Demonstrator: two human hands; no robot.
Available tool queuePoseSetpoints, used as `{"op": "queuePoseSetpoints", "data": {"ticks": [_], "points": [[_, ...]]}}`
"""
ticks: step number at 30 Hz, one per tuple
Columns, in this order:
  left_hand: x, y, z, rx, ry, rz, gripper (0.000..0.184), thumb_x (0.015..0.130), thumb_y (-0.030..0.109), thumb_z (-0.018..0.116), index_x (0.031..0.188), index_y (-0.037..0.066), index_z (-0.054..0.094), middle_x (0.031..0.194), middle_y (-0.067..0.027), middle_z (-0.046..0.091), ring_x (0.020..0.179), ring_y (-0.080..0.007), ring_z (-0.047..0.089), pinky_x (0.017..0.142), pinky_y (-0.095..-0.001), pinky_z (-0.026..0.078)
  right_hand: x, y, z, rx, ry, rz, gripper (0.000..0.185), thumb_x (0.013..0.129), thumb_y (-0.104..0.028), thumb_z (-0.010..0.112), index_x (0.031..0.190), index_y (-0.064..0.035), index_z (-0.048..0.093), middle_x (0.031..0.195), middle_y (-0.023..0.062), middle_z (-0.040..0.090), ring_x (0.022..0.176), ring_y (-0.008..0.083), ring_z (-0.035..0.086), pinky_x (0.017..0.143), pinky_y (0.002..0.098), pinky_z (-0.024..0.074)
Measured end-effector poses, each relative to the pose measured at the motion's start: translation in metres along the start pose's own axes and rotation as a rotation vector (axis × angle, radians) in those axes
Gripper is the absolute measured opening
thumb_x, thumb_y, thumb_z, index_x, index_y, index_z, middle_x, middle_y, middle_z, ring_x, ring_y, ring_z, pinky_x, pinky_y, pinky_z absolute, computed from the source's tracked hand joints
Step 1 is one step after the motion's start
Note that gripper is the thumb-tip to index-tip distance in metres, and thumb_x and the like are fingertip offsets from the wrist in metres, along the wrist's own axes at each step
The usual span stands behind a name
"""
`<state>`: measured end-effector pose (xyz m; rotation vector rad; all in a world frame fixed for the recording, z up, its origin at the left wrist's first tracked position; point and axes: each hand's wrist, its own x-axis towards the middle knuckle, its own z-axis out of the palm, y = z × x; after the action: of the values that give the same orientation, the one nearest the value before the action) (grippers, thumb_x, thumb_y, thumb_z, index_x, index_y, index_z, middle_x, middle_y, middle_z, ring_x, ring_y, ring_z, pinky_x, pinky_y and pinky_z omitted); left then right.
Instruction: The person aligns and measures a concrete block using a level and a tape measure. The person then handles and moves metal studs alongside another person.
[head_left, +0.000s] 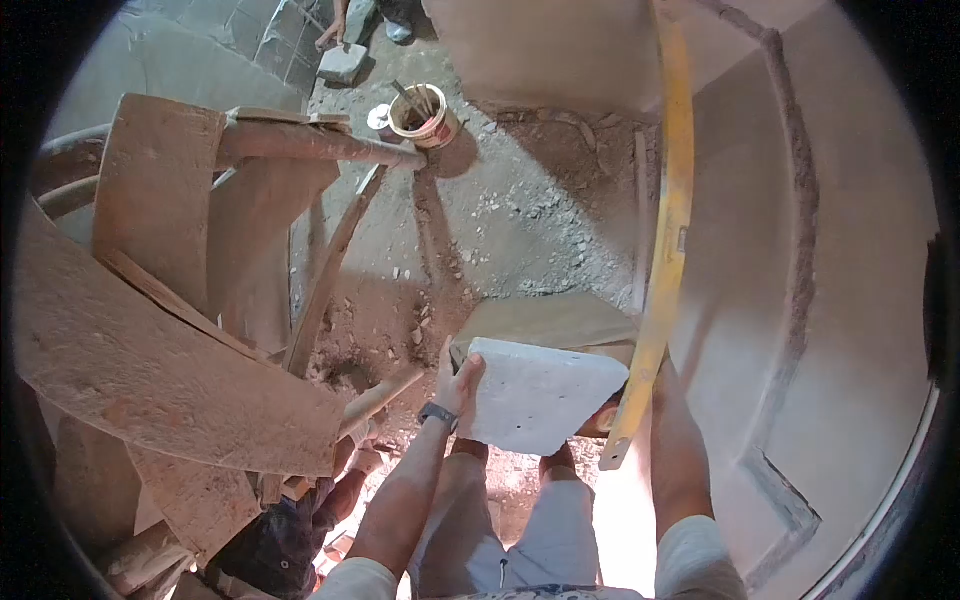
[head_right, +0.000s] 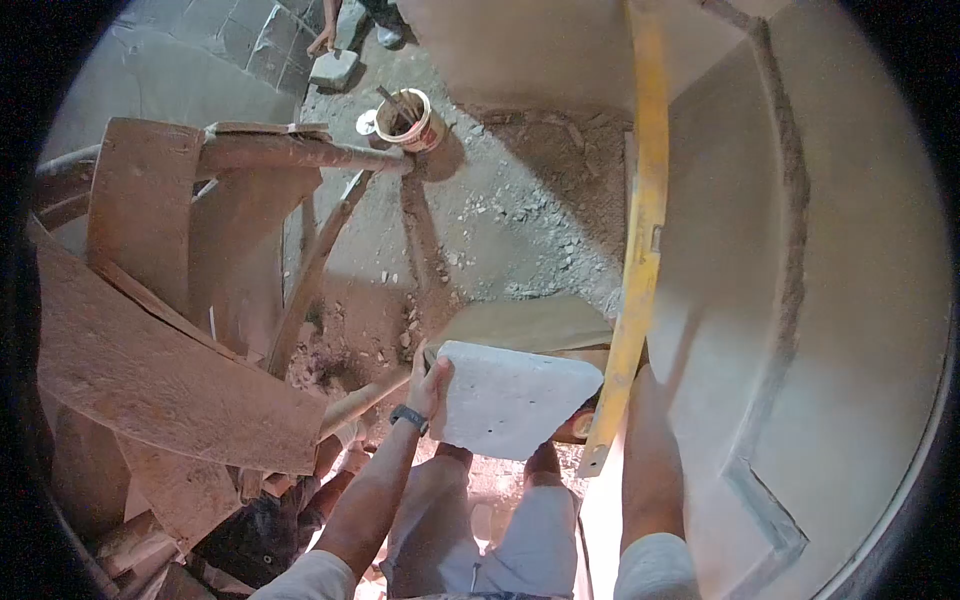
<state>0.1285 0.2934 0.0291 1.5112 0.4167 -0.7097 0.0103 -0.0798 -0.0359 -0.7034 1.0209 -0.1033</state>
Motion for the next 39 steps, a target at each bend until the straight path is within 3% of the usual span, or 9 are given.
{"op": "queuePoseSetpoints", "data": {"ticks": [3,4,7,8,13,17,23,32,39], "points": [[-0.006,0.01,0.006,0.667,0.222,0.351,0.081,0.085,0.032,0.07,0.146,-0.002,0.029,0.139,-0.0243,0.043,0.128,-0.0364,0.044,0.108,-0.0425,0.036,-0.029,-0.017,0.007,0.066,0.044,-0.046,0.03,0.096,-0.032,0.058,0.11,-0.0058,0.064,0.093,0.0042,0.064,0.087,0.0132,0.058,0.077,0.0288,0.0487],[-0.012,0.021,0.016,0.692,0.258,0.437,0.074,0.084,0.033,0.068,0.142,-0.001,0.037,0.142,-0.0253,0.041,0.131,-0.0409,0.04,0.11,-0.048,0.031,-0.043,-0.025,0.016,0.019,0.061,-0.083,0.03,0.095,-0.032,0.058,0.11,-0.0059,0.065,0.092,0.0041,0.063,0.086,0.0131,0.058,0.077,0.0287,0.0487],[-0.032,0.049,0.054,1.097,0.189,0.684,0.071,0.084,0.035,0.066,0.141,0.001,0.039,0.142,-0.0215,0.043,0.135,-0.0378,0.038,0.111,-0.0545,0.025,-0.08,-0.045,0.045,-0.22,0.136,-0.233,0.036,0.096,-0.035,0.059,0.112,-0.0038,0.061,0.094,0.0034,0.064,0.083,0.0145,0.06,0.073,0.0304,0.0496],[-0.032,0.05,0.068,1.091,0.134,0.722,0.069,0.085,0.042,0.062,0.141,0.005,0.042,0.143,-0.0166,0.043,0.139,-0.0339,0.033,0.114,-0.059,0.015,-0.083,-0.041,0.051,-0.39,0.169,-0.315,0.037,0.094,-0.036,0.061,0.112,-0.0029,0.06,0.094,0.005,0.065,0.083,0.0166,0.061,0.073,0.0319,0.0499],[-0.033,0.03,0.101,1.297,0.031,0.599,0.073,0.085,0.056,0.057,0.141,0.01,0.044,0.146,-0.0109,0.041,0.142,-0.0299,0.027,0.116,-0.0575,0.005,-0.085,-0.02,0.078,-1.003,0.46,-0.559,0.049,0.083,-0.036,0.073,0.11,0.0021,0.057,0.096,0.0158,0.067,0.086,0.0287,0.066,0.077,0.039,0.0508],[-0.033,0.026,0.104,1.312,0.061,0.583,0.08,0.083,0.059,0.058,0.142,0.008,0.041,0.147,-0.0129,0.04,0.143,-0.0306,0.026,0.116,-0.0583,0.005,-0.089,-0.024,0.083,-1.014,0.514,-0.47,0.055,0.078,-0.038,0.077,0.106,0.003,0.056,0.095,0.0213,0.067,0.088,0.0372,0.066,0.079,0.0429,0.0504],[-0.032,0.02,0.105,1.411,0.096,0.589,0.097,0.083,0.066,0.053,0.154,0.011,0.017,0.159,-0.0189,0.011,0.148,-0.0336,0.01,0.116,-0.0584,0.001,-0.091,-0.026,0.094,-0.998,0.564,-0.491,0.052,0.08,-0.04,0.075,0.104,0.0016,0.055,0.094,0.0226,0.066,0.091,0.0405,0.064,0.08,0.0464,0.0488],[-0.034,0.021,0.105,1.457,0.11,0.658,0.099,0.086,0.061,0.053,0.153,0.004,0.009,0.156,-0.0296,0.007,0.146,-0.0431,0.005,0.115,-0.0598,0.005,-0.095,-0.031,0.091,-1.075,0.558,-0.402,0.058,0.079,-0.042,0.075,0.111,0.0012,0.054,0.098,0.0231,0.066,0.094,0.0408,0.064,0.083,0.046,0.0491],[-0.041,0.03,0.108,1.447,0.071,0.607,0.099,0.087,0.06,0.052,0.153,0.003,0.008,0.157,-0.0279,0.004,0.147,-0.0426,0.002,0.116,-0.0581,0.004,-0.093,-0.024,0.064,-0.895,0.361,-0.526,0.082,0.076,-0.056,0.073,0.128,0.0012,0.047,0.11,0.0259,0.063,0.102,0.0425,0.061,0.086,0.0478,0.0479]]}}
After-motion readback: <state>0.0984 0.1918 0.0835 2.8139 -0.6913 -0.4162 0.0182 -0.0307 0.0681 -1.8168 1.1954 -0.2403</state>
